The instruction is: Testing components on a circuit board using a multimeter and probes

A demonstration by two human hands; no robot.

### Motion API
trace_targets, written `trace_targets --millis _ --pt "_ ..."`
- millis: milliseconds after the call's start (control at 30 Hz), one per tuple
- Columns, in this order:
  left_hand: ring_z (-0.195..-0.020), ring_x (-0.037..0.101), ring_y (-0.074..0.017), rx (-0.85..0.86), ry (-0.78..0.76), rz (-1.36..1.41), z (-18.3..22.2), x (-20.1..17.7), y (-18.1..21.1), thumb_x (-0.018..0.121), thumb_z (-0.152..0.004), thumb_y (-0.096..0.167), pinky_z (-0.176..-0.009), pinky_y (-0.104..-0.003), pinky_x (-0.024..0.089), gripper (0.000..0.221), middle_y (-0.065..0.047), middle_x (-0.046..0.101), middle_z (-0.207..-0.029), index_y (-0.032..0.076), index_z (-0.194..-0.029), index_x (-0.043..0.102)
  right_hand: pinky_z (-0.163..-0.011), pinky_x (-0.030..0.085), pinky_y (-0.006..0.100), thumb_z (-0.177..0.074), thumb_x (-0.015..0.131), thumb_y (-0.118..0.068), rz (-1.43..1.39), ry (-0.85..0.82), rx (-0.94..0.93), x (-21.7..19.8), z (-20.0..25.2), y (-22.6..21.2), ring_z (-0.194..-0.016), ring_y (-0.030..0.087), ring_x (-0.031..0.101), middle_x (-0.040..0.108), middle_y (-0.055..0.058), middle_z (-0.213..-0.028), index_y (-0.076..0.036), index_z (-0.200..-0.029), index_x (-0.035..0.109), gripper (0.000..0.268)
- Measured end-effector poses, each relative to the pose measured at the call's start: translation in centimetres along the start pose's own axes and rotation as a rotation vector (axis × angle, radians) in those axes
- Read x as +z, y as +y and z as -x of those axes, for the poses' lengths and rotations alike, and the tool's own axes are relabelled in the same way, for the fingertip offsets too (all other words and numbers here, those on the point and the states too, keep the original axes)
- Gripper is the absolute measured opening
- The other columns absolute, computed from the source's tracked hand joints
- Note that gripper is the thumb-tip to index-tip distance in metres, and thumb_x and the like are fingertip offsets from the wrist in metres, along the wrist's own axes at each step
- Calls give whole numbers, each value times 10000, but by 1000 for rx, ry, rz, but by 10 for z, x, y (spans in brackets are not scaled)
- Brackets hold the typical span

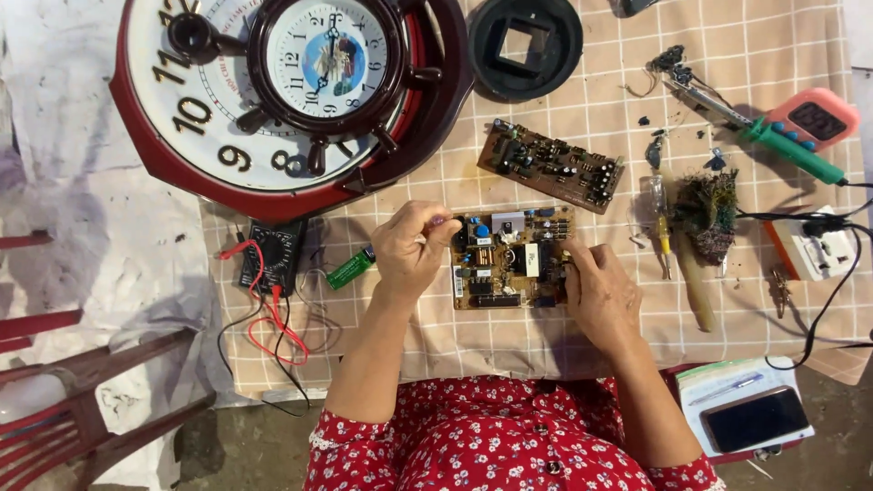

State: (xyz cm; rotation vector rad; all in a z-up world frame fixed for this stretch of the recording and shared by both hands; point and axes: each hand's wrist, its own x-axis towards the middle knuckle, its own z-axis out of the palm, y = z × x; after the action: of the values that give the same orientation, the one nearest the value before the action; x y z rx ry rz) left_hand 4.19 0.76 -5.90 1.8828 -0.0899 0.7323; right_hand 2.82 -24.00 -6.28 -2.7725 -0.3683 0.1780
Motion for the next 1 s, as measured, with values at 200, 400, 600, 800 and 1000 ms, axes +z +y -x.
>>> trace_targets --millis 200,400,600,800,1000 --pt "-461 563 -120 -146 -3 179 5 4 -1 666 -773 175 -451 -214 447 174 -68 643 -679 46 -743 553 -548 491 363 -850 475 -214 10 9 1 4 -1 3 -683 236 572 462 14 -755 -282 -1114 497 273" --pt "-590 600 -174 -222 -247 218 -5 -17 20 424 -880 167 -574 -287 496 227 -101 610 -713 10 -902 587 -557 486 375 -848 470 -204 4 20 -8 8 1 7 -693 251 567 458 24 -759 -268 -1117 499 278" --pt "-473 555 -164 -1 -170 105 -3 -6 6 523 -870 235 -436 -263 484 204 -98 624 -741 67 -859 637 -540 477 359 -851 460 -204 6 58 -40 -1 0 -3 -671 235 559 449 22 -755 -278 -1122 501 284" --pt "-411 518 -151 1 95 150 2 7 -3 692 -762 177 -362 -233 454 179 -97 589 -708 25 -759 597 -554 479 365 -856 468 -200 -20 78 -25 2 2 0 -689 240 571 466 15 -749 -281 -1109 515 270" --pt "-426 538 -115 -126 98 189 -6 -4 18 648 -794 112 -361 -191 434 217 -116 630 -729 9 -724 470 -545 479 364 -869 455 -213 -11 89 -30 0 4 -1 -668 240 569 460 16 -737 -282 -1117 511 264"
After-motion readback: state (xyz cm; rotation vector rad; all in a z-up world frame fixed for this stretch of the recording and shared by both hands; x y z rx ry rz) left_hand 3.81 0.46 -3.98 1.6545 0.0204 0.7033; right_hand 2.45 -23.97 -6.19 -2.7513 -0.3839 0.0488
